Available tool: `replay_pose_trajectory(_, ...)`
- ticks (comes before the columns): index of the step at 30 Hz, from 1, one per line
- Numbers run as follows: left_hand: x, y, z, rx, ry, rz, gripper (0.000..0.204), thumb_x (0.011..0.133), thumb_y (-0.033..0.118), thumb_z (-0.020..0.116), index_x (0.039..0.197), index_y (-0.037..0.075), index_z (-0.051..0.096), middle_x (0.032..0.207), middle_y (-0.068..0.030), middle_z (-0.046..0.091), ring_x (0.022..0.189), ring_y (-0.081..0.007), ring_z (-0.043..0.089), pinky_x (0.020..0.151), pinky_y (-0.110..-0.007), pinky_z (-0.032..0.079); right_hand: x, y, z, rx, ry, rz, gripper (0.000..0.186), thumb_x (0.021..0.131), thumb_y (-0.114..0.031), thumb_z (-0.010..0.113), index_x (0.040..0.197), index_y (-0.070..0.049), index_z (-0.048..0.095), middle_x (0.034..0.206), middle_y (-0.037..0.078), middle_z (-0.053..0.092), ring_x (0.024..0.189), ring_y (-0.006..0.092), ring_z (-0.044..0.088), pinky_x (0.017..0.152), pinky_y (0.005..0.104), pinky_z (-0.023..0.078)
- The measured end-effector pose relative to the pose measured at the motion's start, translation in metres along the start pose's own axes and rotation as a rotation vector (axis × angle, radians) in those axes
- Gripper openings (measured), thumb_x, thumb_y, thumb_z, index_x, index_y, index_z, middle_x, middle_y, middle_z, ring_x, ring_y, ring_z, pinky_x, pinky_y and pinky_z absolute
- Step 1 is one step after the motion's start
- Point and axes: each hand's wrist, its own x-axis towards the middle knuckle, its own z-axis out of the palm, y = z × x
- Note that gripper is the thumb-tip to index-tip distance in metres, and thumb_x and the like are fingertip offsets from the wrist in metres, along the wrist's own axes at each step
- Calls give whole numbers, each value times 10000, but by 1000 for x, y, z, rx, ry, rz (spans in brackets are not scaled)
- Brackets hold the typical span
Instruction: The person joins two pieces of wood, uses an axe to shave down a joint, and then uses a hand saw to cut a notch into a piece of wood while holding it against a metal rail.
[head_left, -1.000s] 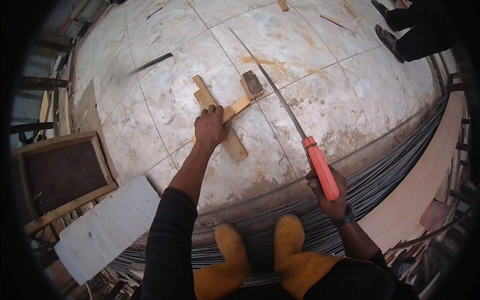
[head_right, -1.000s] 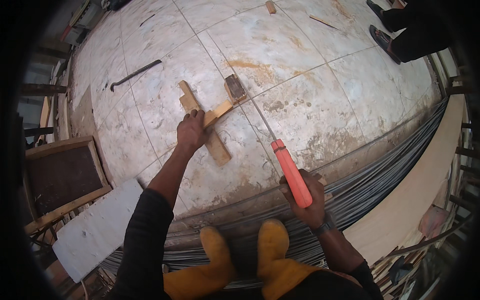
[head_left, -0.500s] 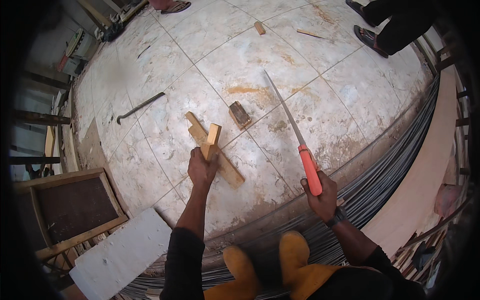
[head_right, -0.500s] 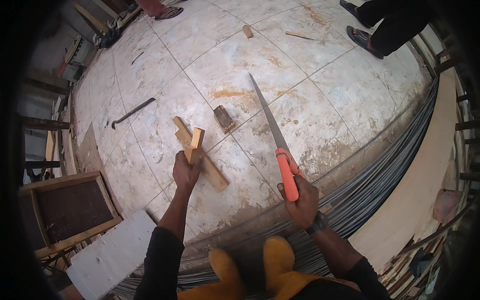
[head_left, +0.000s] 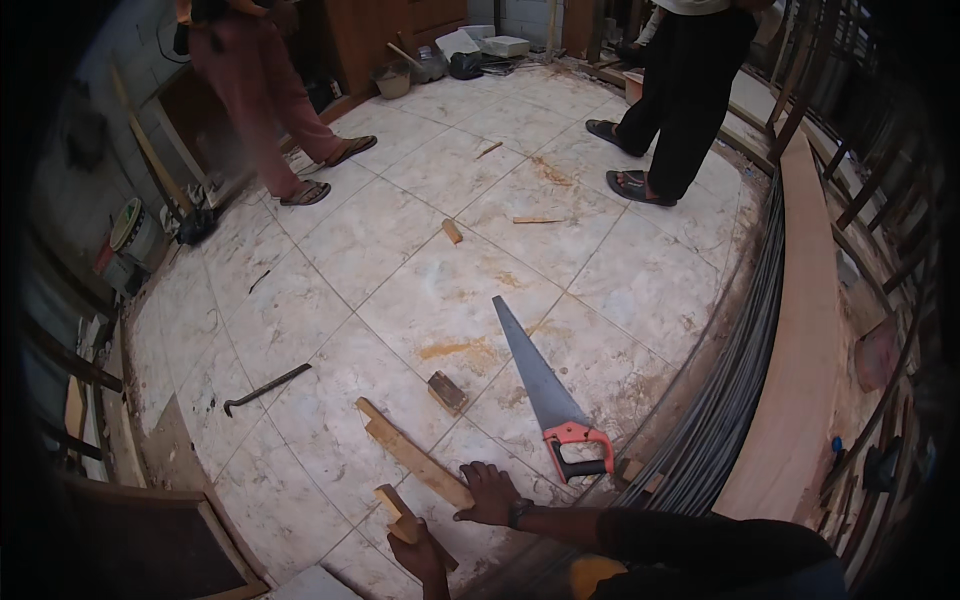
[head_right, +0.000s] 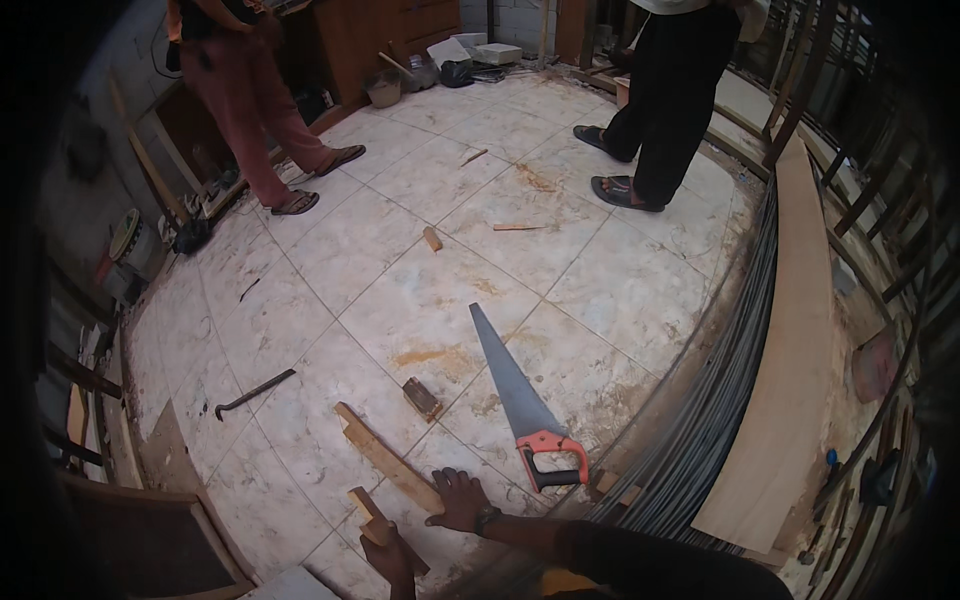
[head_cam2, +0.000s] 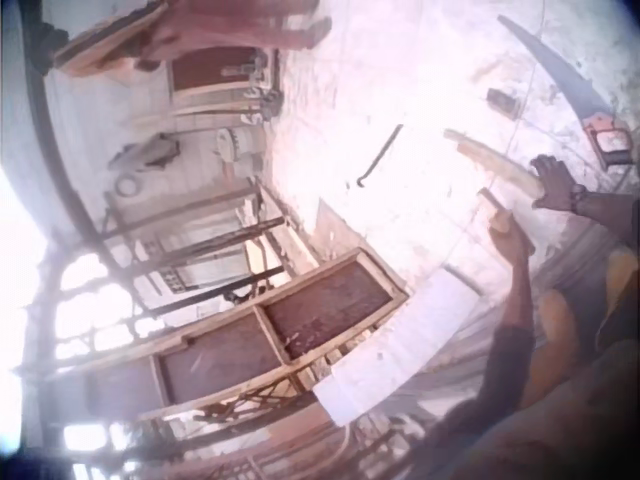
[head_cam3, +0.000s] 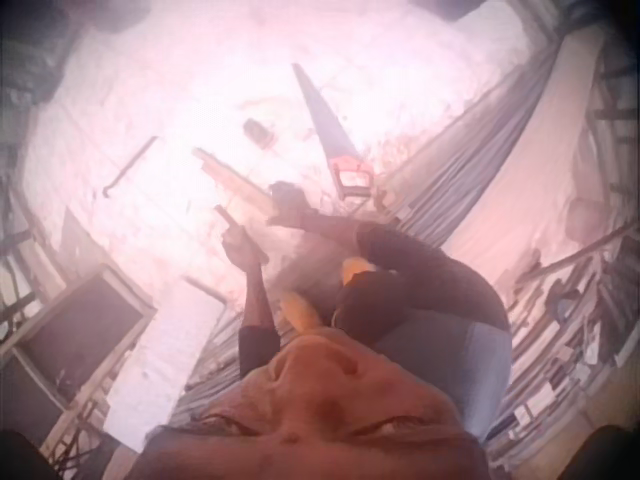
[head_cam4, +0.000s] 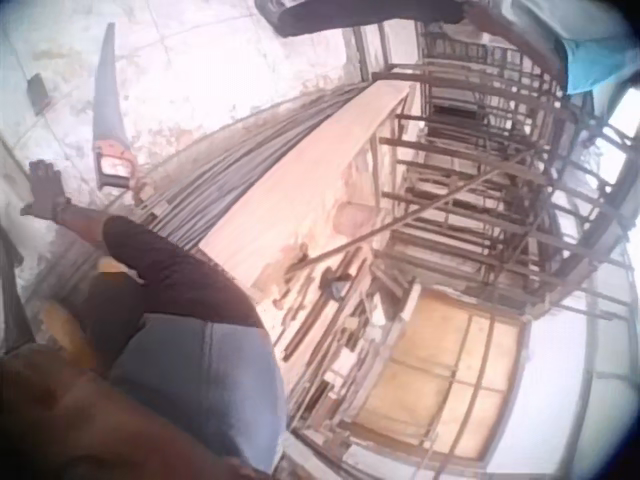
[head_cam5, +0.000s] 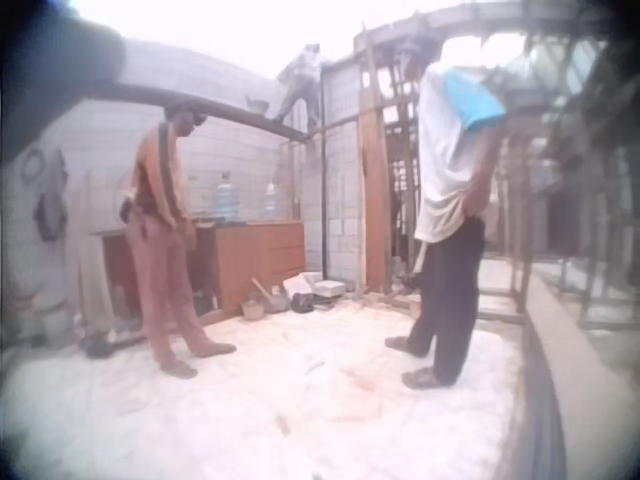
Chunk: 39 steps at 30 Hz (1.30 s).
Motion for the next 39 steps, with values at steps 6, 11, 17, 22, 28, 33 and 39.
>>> replay_pose_trajectory(6,32,-23,-32,6,-80,-105,315,836,194,785,988,-8,597,935,-137,633,852,-249,623,804,-390,503,49,-30,55,366,95,54,801,730,-234,745,1387,45,382,1274,271,517,1149,436,514,1003,489,452)
replay_pose_trajectory(11,49,-43,-19,63,-138,101,395,826,255,795,1044,-15,606,944,-157,648,875,-279,650,795,-401,516,48,-3,54,258,372,-76,665,792,-161,639,1383,72,442,1238,272,558,1124,440,521,1010,489,435)
replay_pose_trajectory(17,94,14,24,310,-290,377,415,816,293,793,1066,22,603,1004,-177,612,958,-376,621,813,-467,519,52,0,29,65,90,17,606,841,-229,589,1364,59,481,1206,224,594,1098,386,551,955,472,479)
replay_pose_trajectory(22,156,50,100,607,-415,713,437,843,322,771,1125,67,556,1065,-164,597,1008,-381,612,800,-480,538,59,40,19,100,202,-82,608,868,-263,619,1369,51,479,1213,213,596,1089,364,568,927,471,489)
replay_pose_trajectory(28,176,31,144,742,-648,474,506,887,404,727,1142,72,443,1152,-220,586,940,-440,666,795,-511,546,-16,111,-31,-1,327,27,599,823,-245,718,1319,23,518,1233,212,572,1140,391,533,970,486,448)
replay_pose_trajectory(33,175,64,168,844,-651,586,527,908,429,698,1168,68,416,1103,-230,620,934,-449,673,800,-513,550,-73,191,-40,-162,210,192,509,758,-167,739,1219,-24,578,1161,169,573,1127,361,523,951,469,440)
replay_pose_trajectory(39,153,70,191,940,-748,558,592,905,437,696,1237,49,396,1072,-295,651,1033,-451,648,857,-501,529,-67,241,-37,-38,200,93,383,745,-135,725,1090,-36,591,1015,165,619,977,359,595,830,502,482)
